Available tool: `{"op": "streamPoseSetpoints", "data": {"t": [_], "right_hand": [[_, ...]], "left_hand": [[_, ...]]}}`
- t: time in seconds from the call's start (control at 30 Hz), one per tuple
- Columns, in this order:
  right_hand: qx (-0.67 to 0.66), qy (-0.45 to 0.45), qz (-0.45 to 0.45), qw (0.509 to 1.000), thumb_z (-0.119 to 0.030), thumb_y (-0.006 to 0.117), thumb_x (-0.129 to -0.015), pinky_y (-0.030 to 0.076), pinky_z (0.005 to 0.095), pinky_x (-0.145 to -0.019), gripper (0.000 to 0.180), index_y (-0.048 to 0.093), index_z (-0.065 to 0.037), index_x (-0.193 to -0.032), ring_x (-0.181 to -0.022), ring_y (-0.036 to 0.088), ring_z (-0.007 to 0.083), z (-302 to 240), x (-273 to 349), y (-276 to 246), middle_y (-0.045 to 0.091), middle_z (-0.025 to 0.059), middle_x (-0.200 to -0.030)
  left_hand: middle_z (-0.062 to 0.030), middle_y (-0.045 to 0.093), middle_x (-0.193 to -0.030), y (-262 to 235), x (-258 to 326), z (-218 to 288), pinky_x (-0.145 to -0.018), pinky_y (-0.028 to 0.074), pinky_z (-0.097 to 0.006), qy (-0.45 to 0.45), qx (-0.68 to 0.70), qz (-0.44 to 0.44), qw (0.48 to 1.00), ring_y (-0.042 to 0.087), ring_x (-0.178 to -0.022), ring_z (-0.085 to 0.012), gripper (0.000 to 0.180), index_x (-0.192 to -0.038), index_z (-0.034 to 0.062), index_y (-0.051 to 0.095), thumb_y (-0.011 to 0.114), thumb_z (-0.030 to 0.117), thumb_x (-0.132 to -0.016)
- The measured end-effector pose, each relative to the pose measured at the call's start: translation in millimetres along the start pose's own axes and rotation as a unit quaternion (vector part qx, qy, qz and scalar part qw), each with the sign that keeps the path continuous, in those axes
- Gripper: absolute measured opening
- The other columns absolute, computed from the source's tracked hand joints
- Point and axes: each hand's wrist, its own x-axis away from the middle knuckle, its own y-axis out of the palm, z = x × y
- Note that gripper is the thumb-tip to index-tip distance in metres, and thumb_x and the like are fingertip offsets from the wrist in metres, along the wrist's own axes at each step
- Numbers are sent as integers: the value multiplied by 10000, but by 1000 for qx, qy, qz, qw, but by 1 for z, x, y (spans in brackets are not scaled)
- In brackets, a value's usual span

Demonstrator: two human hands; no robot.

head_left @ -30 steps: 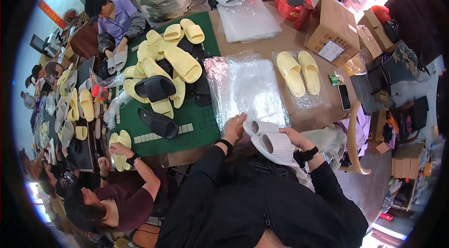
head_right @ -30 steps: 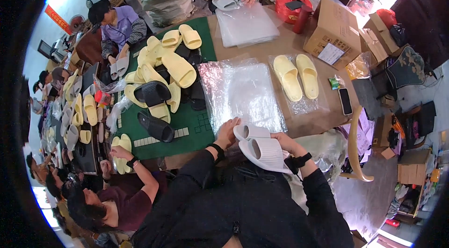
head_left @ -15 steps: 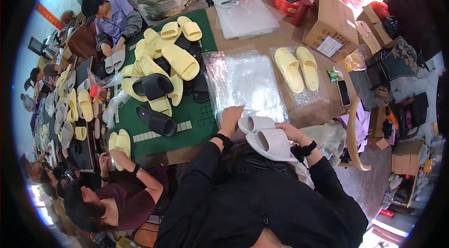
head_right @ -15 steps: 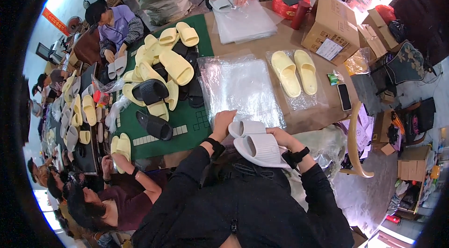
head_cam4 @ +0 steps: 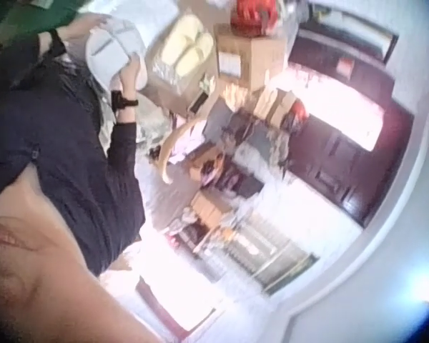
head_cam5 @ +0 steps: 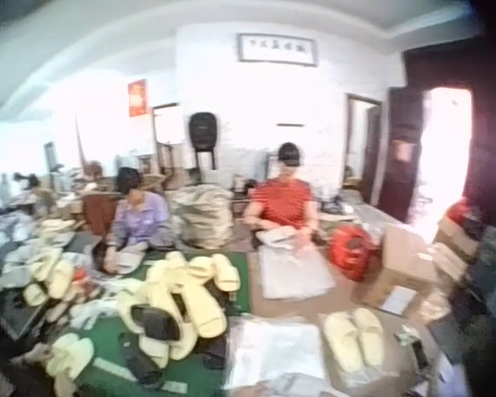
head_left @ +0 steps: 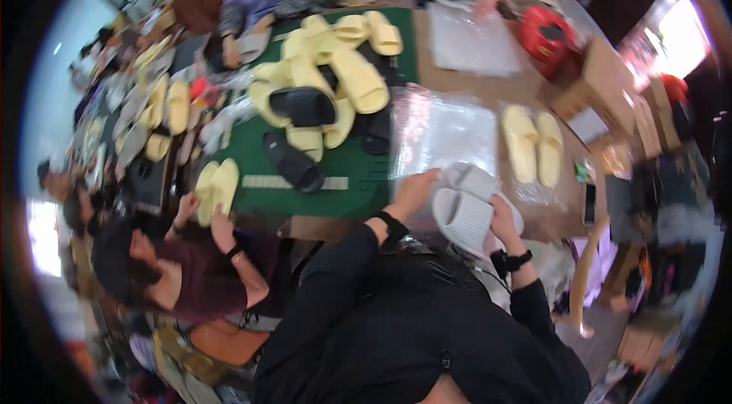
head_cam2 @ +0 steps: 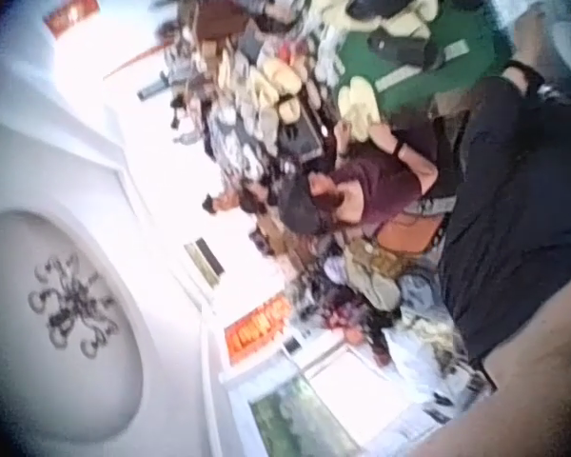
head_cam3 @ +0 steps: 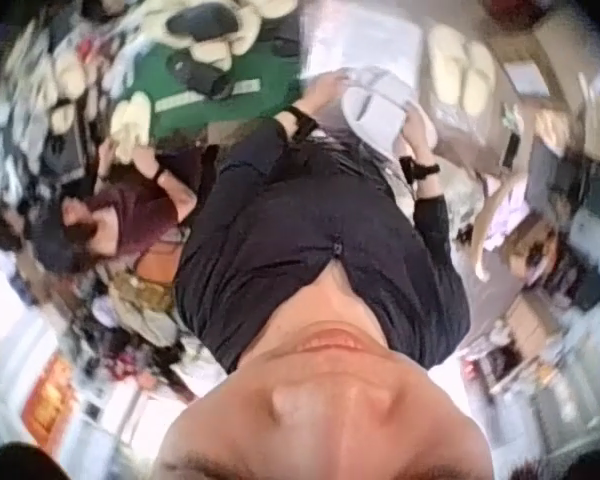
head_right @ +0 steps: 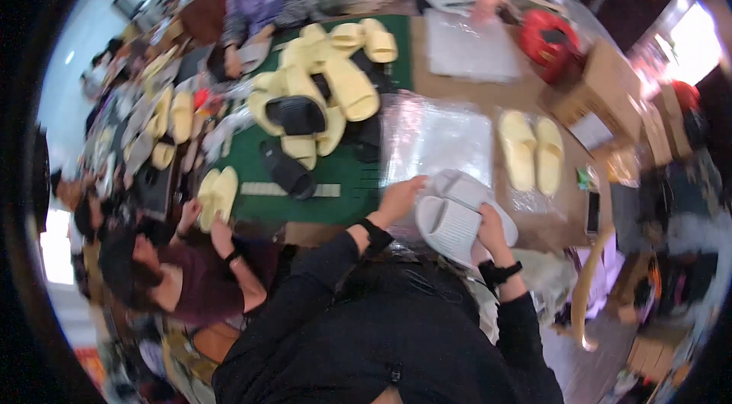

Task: Sorting and packing newly manufactured slippers into bags.

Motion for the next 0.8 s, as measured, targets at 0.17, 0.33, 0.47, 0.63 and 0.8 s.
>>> {"op": "streamPoseSetpoints", "data": {"t": [0.17, 0.33, 0.47, 0.63, 0.8], "right_hand": [[29, 17, 61, 998, -69, 509, -722, 397, 410, -776, 225, 541, 24, -924, -867, 503, 388, 10, 3, 8, 544, 213, -879], [137, -10, 69, 988, -58, 515, -714, 387, 404, -782, 224, 527, 37, -916, -888, 479, 400, -14, -5, 15, 524, 229, -922], [182, -12, 78, 980, -71, 518, -719, 384, 406, -781, 228, 514, 45, -915, -889, 471, 406, -32, -13, 24, 519, 244, -937], [173, -13, 108, 979, -28, 515, -709, 358, 444, -833, 321, 493, 34, -1024, -1000, 441, 411, -40, -24, 36, 495, 245, -1039], [211, -70, 138, 965, -90, 533, -727, 351, 448, -841, 395, 446, 45, -1088, -996, 430, 411, -9, -35, 51, 471, 271, -1049]], "left_hand": [[-138, 578, -971, 0, 12, 37, -733, 457, -367, 105, -27, 84, 991, 565, -863, -285, 332, -1128, 102, 517, 453, 184, -812], [-75, 472, -1206, 13, 21, 44, -887, 377, -435, 183, -178, 140, 957, 466, -1074, -310, 384, -1151, 158, 527, 493, 193, -770], [-87, 427, -1255, 17, 23, 46, -959, 281, -505, 183, -242, 184, 935, 368, -1181, -315, 383, -1134, 160, 533, 499, 207, -756], [-91, 410, -1279, 21, 31, 51, -1008, 212, -528, 249, -229, 159, 927, 321, -1223, -316, 364, -1097, 167, 550, 504, 190, -737], [-81, 422, -1266, 19, 35, 54, -1011, 203, -532, 258, -238, 152, 924, 325, -1218, -305, 348, -1066, 180, 566, 527, 180, -721]]}}
